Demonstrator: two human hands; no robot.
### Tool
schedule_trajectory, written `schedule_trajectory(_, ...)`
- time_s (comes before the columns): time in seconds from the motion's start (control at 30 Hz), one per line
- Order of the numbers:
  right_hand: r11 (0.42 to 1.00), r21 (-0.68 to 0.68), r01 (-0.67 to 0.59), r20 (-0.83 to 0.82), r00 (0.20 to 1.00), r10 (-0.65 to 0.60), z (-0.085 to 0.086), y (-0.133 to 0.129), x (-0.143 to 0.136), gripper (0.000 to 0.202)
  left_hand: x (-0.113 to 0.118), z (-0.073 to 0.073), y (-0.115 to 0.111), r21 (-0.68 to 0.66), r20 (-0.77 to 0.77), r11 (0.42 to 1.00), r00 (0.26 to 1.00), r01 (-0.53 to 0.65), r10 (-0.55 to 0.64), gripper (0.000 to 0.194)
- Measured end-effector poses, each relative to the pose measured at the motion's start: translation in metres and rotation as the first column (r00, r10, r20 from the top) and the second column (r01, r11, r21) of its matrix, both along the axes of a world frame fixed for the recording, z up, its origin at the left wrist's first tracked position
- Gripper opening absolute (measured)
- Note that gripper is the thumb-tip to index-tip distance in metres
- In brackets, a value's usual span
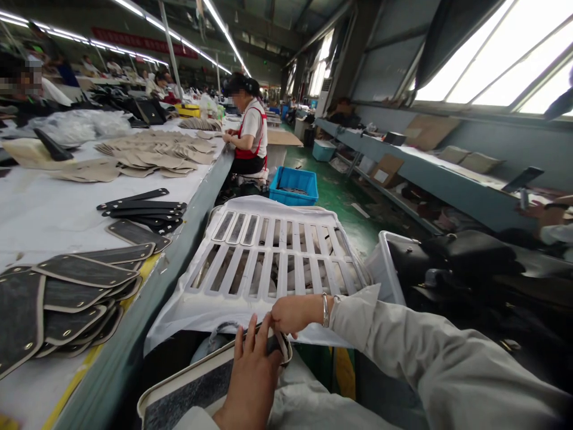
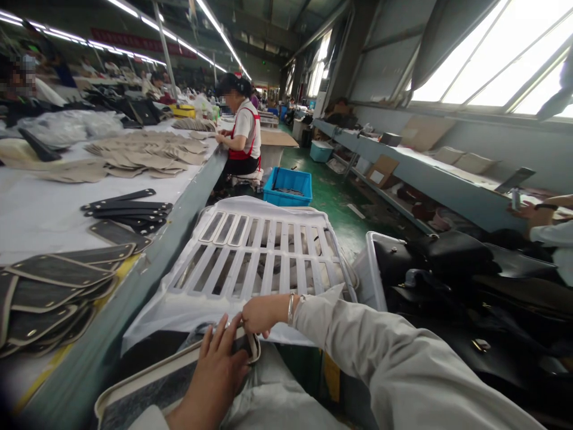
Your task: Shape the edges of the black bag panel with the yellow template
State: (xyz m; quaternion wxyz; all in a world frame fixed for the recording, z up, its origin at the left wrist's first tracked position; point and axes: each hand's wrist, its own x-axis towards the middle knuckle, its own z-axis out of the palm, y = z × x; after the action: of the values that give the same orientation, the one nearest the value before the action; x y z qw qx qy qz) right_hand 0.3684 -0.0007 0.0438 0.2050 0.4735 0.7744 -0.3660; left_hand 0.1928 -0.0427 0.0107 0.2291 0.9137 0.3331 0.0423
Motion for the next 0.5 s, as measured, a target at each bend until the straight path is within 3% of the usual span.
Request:
schedule_trajectory(0.2,0.965,-0.155,0.212,-0.17,0.956,-0.237,-0.011,-0.002,0.009,0.02,0.004,0.011,0.004,-0.06,-0.089,0.998,0.996,0.011,-0.016,0.01)
schedule_trajectory(0.3,0.909,-0.286,0.304,-0.229,0.899,-0.373,-0.015,-0.012,0.019,0.028,0.004,0.013,0.005,-0.047,-0.099,0.999,0.995,0.015,-0.019,0.012)
schedule_trajectory(0.33,0.863,-0.366,0.347,-0.265,0.851,-0.454,-0.017,-0.018,0.023,0.031,0.004,0.013,0.004,-0.037,-0.097,0.999,0.995,0.017,-0.02,0.013)
schedule_trajectory(0.4,0.687,-0.593,0.42,-0.348,0.635,-0.69,-0.025,-0.033,0.031,0.033,0.003,0.01,0.004,-0.013,-0.092,1.0,0.995,0.027,-0.028,0.013)
schedule_trajectory(0.47,0.454,-0.804,0.384,-0.366,0.283,-0.887,-0.037,-0.051,0.035,0.028,0.002,0.007,0.003,0.007,-0.085,0.999,0.996,0.04,-0.039,0.012)
schedule_trajectory(0.5,0.375,-0.863,0.34,-0.353,0.127,-0.927,-0.044,-0.06,0.036,0.028,0.001,0.006,0.002,0.017,-0.077,0.999,0.996,0.043,-0.042,0.011)
